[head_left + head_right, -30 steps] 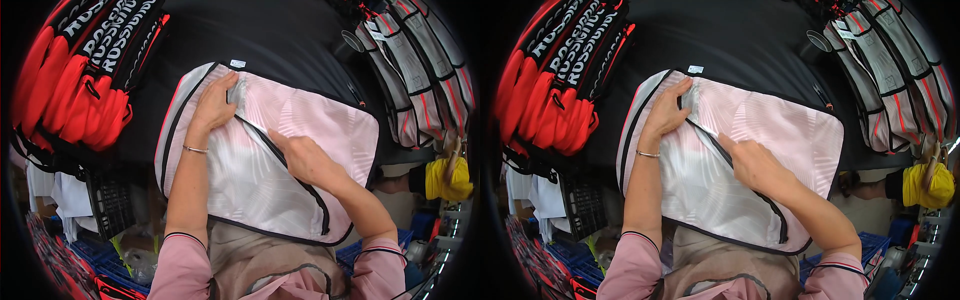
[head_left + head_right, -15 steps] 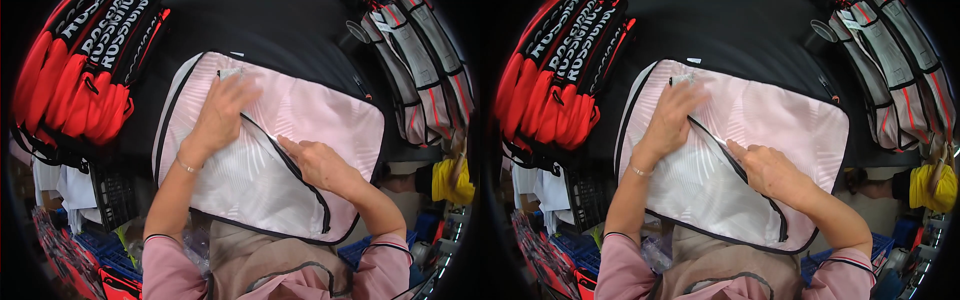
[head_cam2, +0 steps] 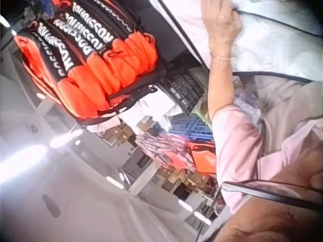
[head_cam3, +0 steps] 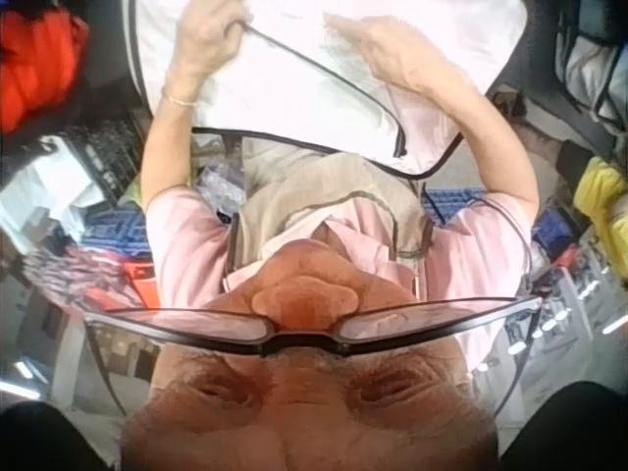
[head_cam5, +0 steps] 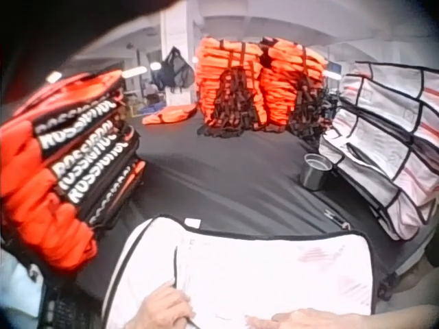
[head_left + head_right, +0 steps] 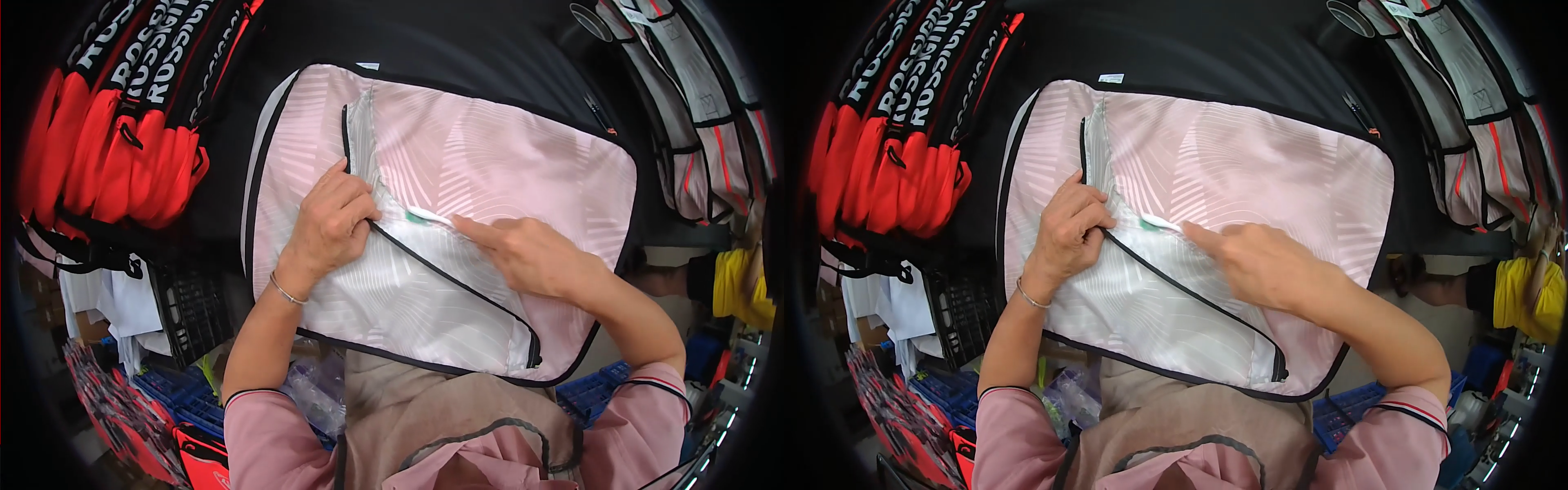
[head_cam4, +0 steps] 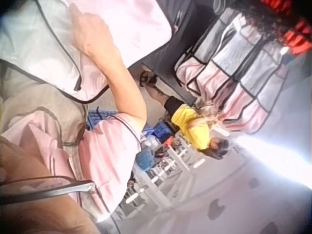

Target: Inspecting and cleaning bags with a small brush.

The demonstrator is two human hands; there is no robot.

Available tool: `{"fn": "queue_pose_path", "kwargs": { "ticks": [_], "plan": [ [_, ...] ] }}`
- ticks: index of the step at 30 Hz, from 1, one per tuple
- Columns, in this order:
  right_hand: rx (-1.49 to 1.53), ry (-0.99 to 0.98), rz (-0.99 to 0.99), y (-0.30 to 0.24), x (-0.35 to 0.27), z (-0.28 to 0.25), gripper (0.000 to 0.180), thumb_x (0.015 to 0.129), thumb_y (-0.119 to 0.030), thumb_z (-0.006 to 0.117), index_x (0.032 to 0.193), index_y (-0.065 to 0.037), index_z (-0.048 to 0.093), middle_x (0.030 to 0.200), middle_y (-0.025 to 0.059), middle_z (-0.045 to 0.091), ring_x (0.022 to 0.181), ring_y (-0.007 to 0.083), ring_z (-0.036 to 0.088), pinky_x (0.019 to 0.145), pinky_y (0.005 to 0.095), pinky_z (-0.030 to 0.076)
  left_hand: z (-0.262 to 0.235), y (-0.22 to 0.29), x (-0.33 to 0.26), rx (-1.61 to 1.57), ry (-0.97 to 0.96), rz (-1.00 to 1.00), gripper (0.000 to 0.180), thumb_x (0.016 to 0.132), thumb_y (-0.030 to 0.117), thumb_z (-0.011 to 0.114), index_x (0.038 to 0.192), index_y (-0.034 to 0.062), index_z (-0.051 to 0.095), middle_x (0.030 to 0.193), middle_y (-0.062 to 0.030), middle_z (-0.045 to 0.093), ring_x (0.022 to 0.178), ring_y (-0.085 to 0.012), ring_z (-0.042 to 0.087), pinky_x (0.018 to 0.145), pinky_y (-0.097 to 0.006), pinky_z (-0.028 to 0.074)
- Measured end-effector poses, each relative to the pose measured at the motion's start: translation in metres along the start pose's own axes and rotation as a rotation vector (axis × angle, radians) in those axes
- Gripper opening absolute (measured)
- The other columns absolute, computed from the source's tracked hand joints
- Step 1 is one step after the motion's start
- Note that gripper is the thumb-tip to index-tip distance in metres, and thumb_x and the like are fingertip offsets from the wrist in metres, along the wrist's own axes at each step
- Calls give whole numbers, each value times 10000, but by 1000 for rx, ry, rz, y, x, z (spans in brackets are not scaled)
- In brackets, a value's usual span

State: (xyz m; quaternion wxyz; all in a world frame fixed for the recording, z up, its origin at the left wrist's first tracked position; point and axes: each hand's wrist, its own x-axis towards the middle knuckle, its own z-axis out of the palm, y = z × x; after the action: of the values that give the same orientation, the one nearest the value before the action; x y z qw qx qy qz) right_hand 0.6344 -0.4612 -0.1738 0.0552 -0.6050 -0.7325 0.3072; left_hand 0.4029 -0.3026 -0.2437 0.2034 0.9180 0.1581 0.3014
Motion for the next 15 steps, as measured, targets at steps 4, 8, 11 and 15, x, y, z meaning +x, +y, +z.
{"fn": "queue_pose_path", "kwargs": {
  "ticks": [4, 8, 11, 15],
  "plan": [
    [-72, -67, 95, -9, 8, -7, 638, 776, 16, 509, 1405, -48, 427, 836, 233, 616, 725, 396, 623, 660, 457, 505, 3, -1, 4, 9, 13, 36, 208, 560, -120, 580, 672, 56, 592, 719, -77, 573, 767, -261, 612, 996, -506, 466],
    [-118, 159, 45, -6, 32, 7, 632, 782, -3, 516, 1406, -68, 444, 812, 205, 610, 704, 376, 620, 658, 455, 499, 5, -1, 4, 13, 36, 51, 197, 566, -114, 581, 657, 61, 577, 707, -69, 558, 720, -257, 592, 981, -473, 484],
    [-105, 18, 43, 0, 3, -5, 627, 789, -8, 511, 1408, -83, 448, 814, 204, 609, 710, 373, 621, 663, 453, 499, 5, -2, -1, 12, 41, 36, 195, 566, -114, 577, 654, 60, 576, 708, -67, 561, 719, -253, 593, 978, -476, 487],
    [-136, -130, 27, 5, -1, -25, 619, 797, -18, 511, 1407, -104, 459, 816, 191, 606, 694, 367, 618, 659, 448, 503, 3, 1, 3, 12, 34, 36, 194, 567, -112, 575, 653, 62, 578, 707, -66, 565, 718, -250, 595, 980, -482, 487]
  ]
}}
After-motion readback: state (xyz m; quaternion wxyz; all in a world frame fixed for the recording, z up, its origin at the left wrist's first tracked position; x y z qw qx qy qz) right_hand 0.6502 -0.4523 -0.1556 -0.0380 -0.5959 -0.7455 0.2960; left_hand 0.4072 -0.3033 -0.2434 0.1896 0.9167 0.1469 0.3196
